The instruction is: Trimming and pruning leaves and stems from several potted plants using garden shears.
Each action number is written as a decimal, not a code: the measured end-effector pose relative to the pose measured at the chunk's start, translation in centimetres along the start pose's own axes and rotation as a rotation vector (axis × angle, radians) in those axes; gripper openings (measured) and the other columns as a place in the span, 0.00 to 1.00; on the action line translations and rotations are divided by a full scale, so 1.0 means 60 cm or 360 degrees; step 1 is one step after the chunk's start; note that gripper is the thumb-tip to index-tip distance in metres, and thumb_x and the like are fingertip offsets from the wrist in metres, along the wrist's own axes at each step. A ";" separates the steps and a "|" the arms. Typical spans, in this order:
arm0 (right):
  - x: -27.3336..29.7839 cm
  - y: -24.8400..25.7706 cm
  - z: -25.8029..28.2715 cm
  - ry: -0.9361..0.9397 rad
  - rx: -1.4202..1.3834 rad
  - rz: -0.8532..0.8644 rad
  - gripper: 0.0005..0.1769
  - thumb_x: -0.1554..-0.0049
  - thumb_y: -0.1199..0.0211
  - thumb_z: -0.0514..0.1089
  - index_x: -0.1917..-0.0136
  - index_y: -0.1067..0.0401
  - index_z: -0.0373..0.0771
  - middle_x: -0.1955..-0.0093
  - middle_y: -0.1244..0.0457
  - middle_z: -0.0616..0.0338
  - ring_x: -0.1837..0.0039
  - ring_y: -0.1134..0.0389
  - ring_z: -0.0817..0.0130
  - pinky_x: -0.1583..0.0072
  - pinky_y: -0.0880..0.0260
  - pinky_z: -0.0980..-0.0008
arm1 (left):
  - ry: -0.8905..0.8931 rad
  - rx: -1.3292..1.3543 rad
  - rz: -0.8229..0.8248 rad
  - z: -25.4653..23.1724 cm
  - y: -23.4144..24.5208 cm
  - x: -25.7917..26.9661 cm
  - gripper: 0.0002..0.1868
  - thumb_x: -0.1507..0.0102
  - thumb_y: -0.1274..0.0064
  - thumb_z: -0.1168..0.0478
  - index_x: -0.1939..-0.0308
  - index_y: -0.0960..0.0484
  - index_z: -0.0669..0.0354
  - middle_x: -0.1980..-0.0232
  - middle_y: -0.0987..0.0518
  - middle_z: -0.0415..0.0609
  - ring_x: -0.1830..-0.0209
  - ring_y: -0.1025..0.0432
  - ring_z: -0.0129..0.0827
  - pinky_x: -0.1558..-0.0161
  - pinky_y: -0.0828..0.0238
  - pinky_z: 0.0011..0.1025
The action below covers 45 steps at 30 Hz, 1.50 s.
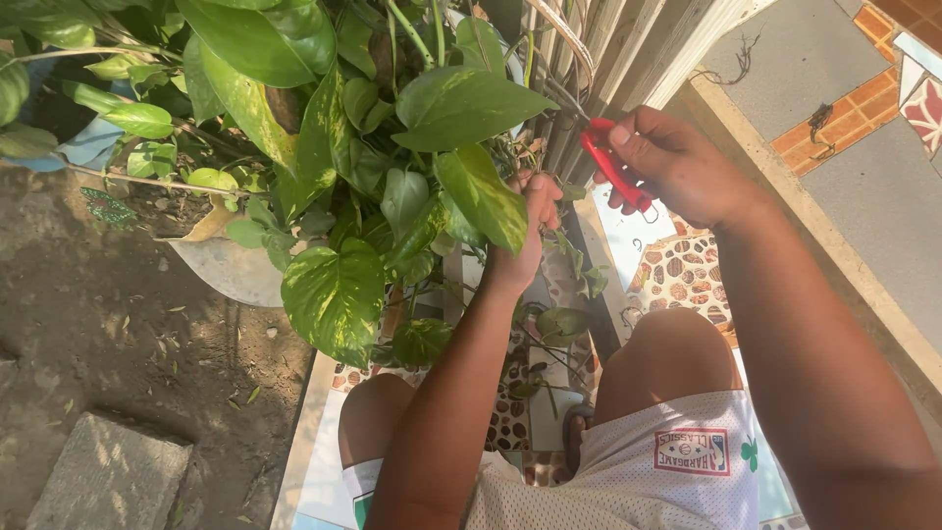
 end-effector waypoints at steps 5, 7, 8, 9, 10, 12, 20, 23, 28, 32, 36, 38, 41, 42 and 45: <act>0.033 -0.014 -0.070 -0.0090 0.0153 0.0108 0.21 0.36 0.45 0.57 0.41 0.28 0.40 0.58 0.33 0.62 0.57 0.34 0.74 0.56 0.33 0.71 | 0.0027 0.0783 -0.0074 -0.006 0.018 0.070 0.10 0.28 0.55 0.56 0.60 0.29 0.59 0.66 0.34 0.40 0.64 0.36 0.29 0.52 0.35 0.34; 0.042 -0.016 -0.078 -0.0062 0.0197 0.0120 0.21 0.35 0.45 0.56 0.40 0.27 0.40 0.56 0.33 0.63 0.55 0.36 0.75 0.54 0.34 0.72 | -0.0049 0.0894 -0.0109 -0.021 0.031 0.108 0.09 0.30 0.53 0.58 0.62 0.29 0.58 0.65 0.33 0.42 0.63 0.36 0.30 0.48 0.33 0.36; 0.051 -0.023 -0.081 -0.0126 0.0234 0.0182 0.22 0.37 0.45 0.57 0.40 0.27 0.40 0.56 0.34 0.64 0.55 0.35 0.75 0.54 0.33 0.72 | 0.0001 0.0721 -0.0130 -0.028 0.030 0.135 0.09 0.29 0.52 0.58 0.61 0.28 0.58 0.68 0.34 0.41 0.66 0.38 0.28 0.53 0.35 0.35; 0.062 -0.031 -0.084 -0.0189 0.0270 0.0244 0.22 0.39 0.45 0.58 0.40 0.27 0.41 0.56 0.34 0.64 0.55 0.35 0.75 0.55 0.32 0.71 | 0.0051 0.0548 -0.0149 -0.035 0.030 0.162 0.08 0.29 0.52 0.59 0.60 0.27 0.58 0.70 0.34 0.41 0.70 0.40 0.26 0.57 0.37 0.34; 0.066 -0.031 -0.086 -0.0197 0.0269 0.0252 0.22 0.39 0.45 0.58 0.40 0.27 0.41 0.56 0.34 0.64 0.55 0.35 0.75 0.55 0.32 0.71 | 0.0058 0.0548 -0.0158 -0.026 0.035 0.176 0.08 0.29 0.52 0.59 0.60 0.27 0.58 0.70 0.34 0.41 0.70 0.40 0.26 0.57 0.37 0.34; 0.075 -0.041 -0.090 -0.0234 0.0455 0.0368 0.24 0.40 0.48 0.60 0.41 0.27 0.42 0.57 0.35 0.64 0.57 0.32 0.73 0.55 0.32 0.70 | -0.0001 0.0863 -0.0166 -0.022 0.048 0.202 0.16 0.22 0.51 0.62 0.66 0.28 0.59 0.74 0.35 0.39 0.71 0.40 0.24 0.58 0.38 0.32; 0.091 -0.060 -0.068 -0.0424 0.0716 0.0511 0.26 0.41 0.46 0.64 0.44 0.25 0.43 0.60 0.32 0.60 0.57 0.30 0.71 0.55 0.29 0.65 | 0.0344 0.0733 -0.0562 -0.011 0.075 0.208 0.06 0.29 0.50 0.60 0.57 0.26 0.58 0.68 0.30 0.41 0.71 0.36 0.26 0.64 0.34 0.31; 0.106 -0.076 -0.102 -0.0539 0.0747 0.0677 0.28 0.44 0.42 0.66 0.44 0.25 0.45 0.58 0.30 0.59 0.56 0.29 0.70 0.54 0.27 0.66 | 0.0419 0.0701 -0.0666 -0.006 0.084 0.227 0.07 0.30 0.50 0.59 0.55 0.25 0.58 0.67 0.27 0.42 0.72 0.36 0.25 0.66 0.34 0.29; 0.099 -0.076 -0.110 -0.0514 0.0996 0.0535 0.29 0.44 0.40 0.68 0.42 0.26 0.45 0.53 0.31 0.62 0.51 0.29 0.71 0.51 0.27 0.66 | 0.0560 0.0385 -0.0501 0.058 0.087 0.270 0.12 0.27 0.54 0.54 0.57 0.26 0.60 0.71 0.26 0.43 0.74 0.33 0.27 0.69 0.32 0.28; 0.112 -0.098 -0.095 -0.0498 0.0880 0.0657 0.30 0.45 0.40 0.68 0.40 0.25 0.47 0.52 0.30 0.58 0.51 0.29 0.66 0.50 0.27 0.64 | 0.0465 -0.0102 -0.0342 0.051 0.086 0.270 0.15 0.26 0.57 0.52 0.53 0.25 0.61 0.68 0.27 0.40 0.69 0.33 0.22 0.65 0.33 0.24; 0.103 -0.108 -0.073 -0.0229 0.1023 0.0619 0.30 0.48 0.37 0.63 0.38 0.27 0.47 0.49 0.32 0.60 0.51 0.28 0.67 0.48 0.30 0.65 | 0.0476 -0.0021 -0.0320 0.054 0.082 0.265 0.15 0.25 0.60 0.53 0.54 0.25 0.61 0.70 0.29 0.39 0.71 0.35 0.21 0.67 0.37 0.22; 0.094 -0.118 -0.075 -0.0041 0.0896 0.0643 0.29 0.47 0.37 0.61 0.38 0.28 0.44 0.48 0.30 0.59 0.49 0.29 0.67 0.47 0.31 0.66 | 0.0464 -0.0043 -0.0301 0.060 0.078 0.267 0.15 0.24 0.60 0.52 0.54 0.25 0.60 0.69 0.30 0.38 0.70 0.36 0.21 0.67 0.37 0.22; 0.083 -0.141 -0.059 0.0151 0.0715 0.0622 0.26 0.44 0.38 0.59 0.39 0.28 0.41 0.47 0.28 0.61 0.46 0.29 0.70 0.45 0.31 0.68 | 0.0468 -0.0079 -0.0276 0.066 0.075 0.271 0.16 0.24 0.60 0.52 0.57 0.26 0.60 0.70 0.30 0.38 0.70 0.36 0.20 0.67 0.37 0.22; 0.079 -0.145 -0.055 0.0157 0.0665 0.0574 0.24 0.42 0.38 0.59 0.41 0.28 0.41 0.47 0.27 0.63 0.46 0.27 0.72 0.44 0.30 0.69 | 0.0479 -0.0093 -0.0264 0.069 0.073 0.273 0.17 0.24 0.60 0.51 0.58 0.26 0.60 0.71 0.31 0.38 0.70 0.36 0.20 0.67 0.37 0.22; 0.073 -0.132 -0.064 0.0020 0.0806 0.0397 0.22 0.41 0.37 0.57 0.41 0.25 0.41 0.54 0.28 0.56 0.51 0.30 0.66 0.48 0.30 0.66 | 0.0457 -0.0027 -0.0296 0.080 0.085 0.284 0.16 0.23 0.60 0.53 0.61 0.28 0.59 0.72 0.34 0.39 0.73 0.41 0.21 0.70 0.44 0.24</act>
Point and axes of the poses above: each hand's wrist, its own x-axis away from the middle knuckle, its own y-axis out of the back of the hand, z = x × y, the point moved 10 cm from there along -x, towards the middle knuckle
